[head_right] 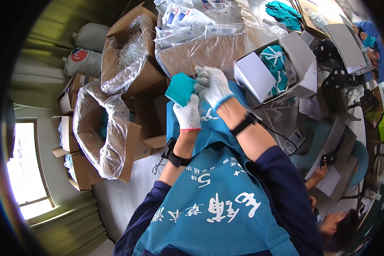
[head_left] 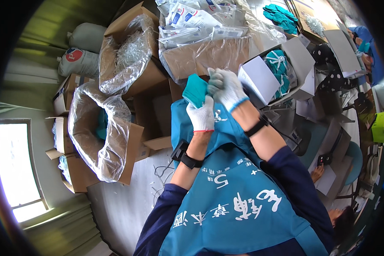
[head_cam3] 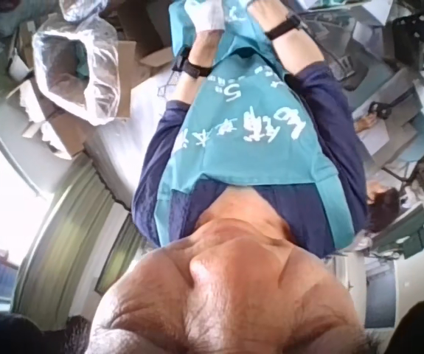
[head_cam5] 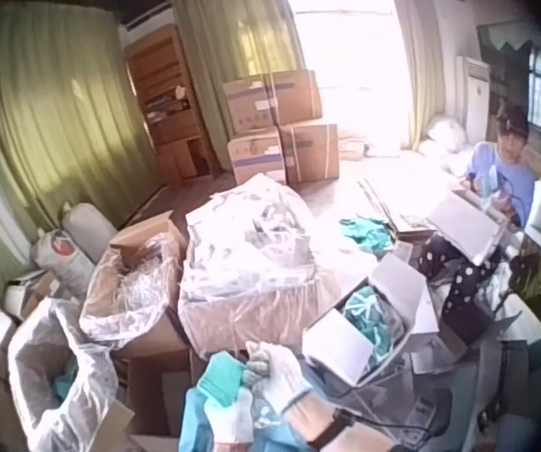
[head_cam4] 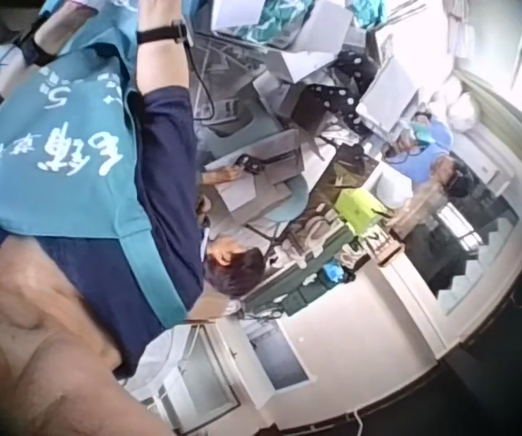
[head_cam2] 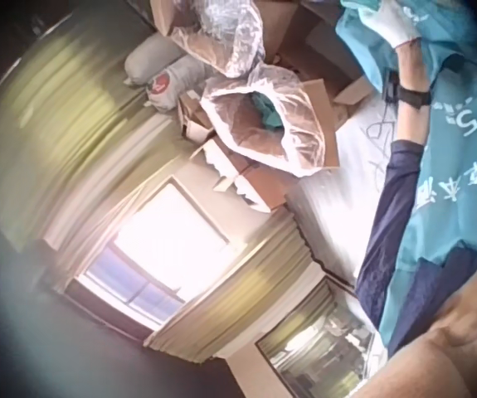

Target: The person repeatedly picks up teal face masks, folds them, and places them into small white cardboard boxes. The person also handles white elastic strings and places them into the boxes. The workspace is cluttered with cardboard boxes and plastic packaging.

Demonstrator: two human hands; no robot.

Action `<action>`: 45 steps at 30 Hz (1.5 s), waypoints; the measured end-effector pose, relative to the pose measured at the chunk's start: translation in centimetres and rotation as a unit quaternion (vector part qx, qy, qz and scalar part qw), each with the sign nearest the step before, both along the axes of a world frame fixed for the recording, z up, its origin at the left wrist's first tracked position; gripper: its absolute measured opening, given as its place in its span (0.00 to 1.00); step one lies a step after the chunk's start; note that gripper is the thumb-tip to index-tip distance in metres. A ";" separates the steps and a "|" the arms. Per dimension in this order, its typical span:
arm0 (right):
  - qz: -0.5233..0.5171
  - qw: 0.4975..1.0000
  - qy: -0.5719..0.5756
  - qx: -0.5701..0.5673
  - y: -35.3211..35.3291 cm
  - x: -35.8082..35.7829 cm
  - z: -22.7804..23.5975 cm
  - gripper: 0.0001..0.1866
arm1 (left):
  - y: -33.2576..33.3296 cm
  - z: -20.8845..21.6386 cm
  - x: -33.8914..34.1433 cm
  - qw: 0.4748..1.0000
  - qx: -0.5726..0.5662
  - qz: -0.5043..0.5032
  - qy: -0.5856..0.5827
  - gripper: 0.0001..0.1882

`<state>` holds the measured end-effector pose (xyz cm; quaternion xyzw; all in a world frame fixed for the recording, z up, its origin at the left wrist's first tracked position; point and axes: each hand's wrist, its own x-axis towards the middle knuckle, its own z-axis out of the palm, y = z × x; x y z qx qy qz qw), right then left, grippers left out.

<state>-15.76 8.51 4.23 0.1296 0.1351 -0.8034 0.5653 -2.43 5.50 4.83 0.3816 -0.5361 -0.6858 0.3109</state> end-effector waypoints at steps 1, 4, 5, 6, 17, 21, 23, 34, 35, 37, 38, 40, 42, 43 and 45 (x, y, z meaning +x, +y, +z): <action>-0.015 0.997 0.043 0.067 -1.6 -0.2 -0.7 0.10 | 0.0 0.3 0.2 1.000 0.012 -0.017 -0.023 0.03; -0.146 0.838 0.460 0.255 -5.1 0.8 -4.1 0.07 | -0.1 -1.6 1.1 0.996 -0.086 -0.002 0.011 0.01; -0.163 0.724 0.599 0.300 -6.2 1.1 -4.8 0.07 | 0.0 -1.1 1.9 0.997 -0.076 -0.002 -0.008 0.01; -0.195 0.581 0.704 0.359 -7.2 1.4 -5.2 0.07 | 0.0 -0.3 2.6 0.999 -0.046 -0.006 -0.023 0.02; -0.083 0.746 0.613 0.247 -4.4 -6.5 -1.9 0.13 | 1.6 6.2 8.6 0.966 0.259 -0.009 -0.015 0.12; 0.129 0.928 0.350 0.028 0.1 2.7 0.0 0.24 | -0.2 5.8 7.6 0.916 0.339 -0.107 0.184 0.16; 0.158 0.924 0.348 -0.019 1.3 5.5 0.1 0.24 | 0.6 6.6 5.8 0.891 0.416 -0.041 0.175 0.18; 0.084 0.908 0.388 0.133 5.1 3.3 4.2 0.17 | -3.8 0.1 8.6 0.947 0.296 -0.083 0.086 0.35; 0.061 0.875 0.443 0.184 5.3 3.2 4.9 0.16 | -4.7 0.4 8.8 0.961 0.260 -0.051 0.073 0.36; 0.056 0.862 0.477 0.164 4.9 3.0 4.2 0.15 | -5.3 1.0 8.7 0.969 0.217 -0.058 0.100 0.35; 0.053 0.864 0.479 0.144 4.6 3.3 3.8 0.15 | -5.0 1.0 8.0 0.978 0.181 -0.050 0.088 0.33; 0.046 0.851 0.507 0.127 3.8 4.0 3.1 0.15 | -3.4 3.1 5.4 0.991 0.105 0.008 0.078 0.24; 0.046 0.869 0.479 0.111 2.7 5.0 2.7 0.18 | -4.6 3.2 4.5 0.998 0.025 0.041 0.046 0.20; 0.042 0.895 0.428 0.120 2.0 6.1 2.4 0.20 | -5.1 3.5 3.9 0.998 -0.014 0.059 0.034 0.19; 0.252 0.867 0.419 0.091 3.2 6.4 3.8 0.19 | -5.9 4.3 2.5 0.986 -0.009 0.104 0.131 0.20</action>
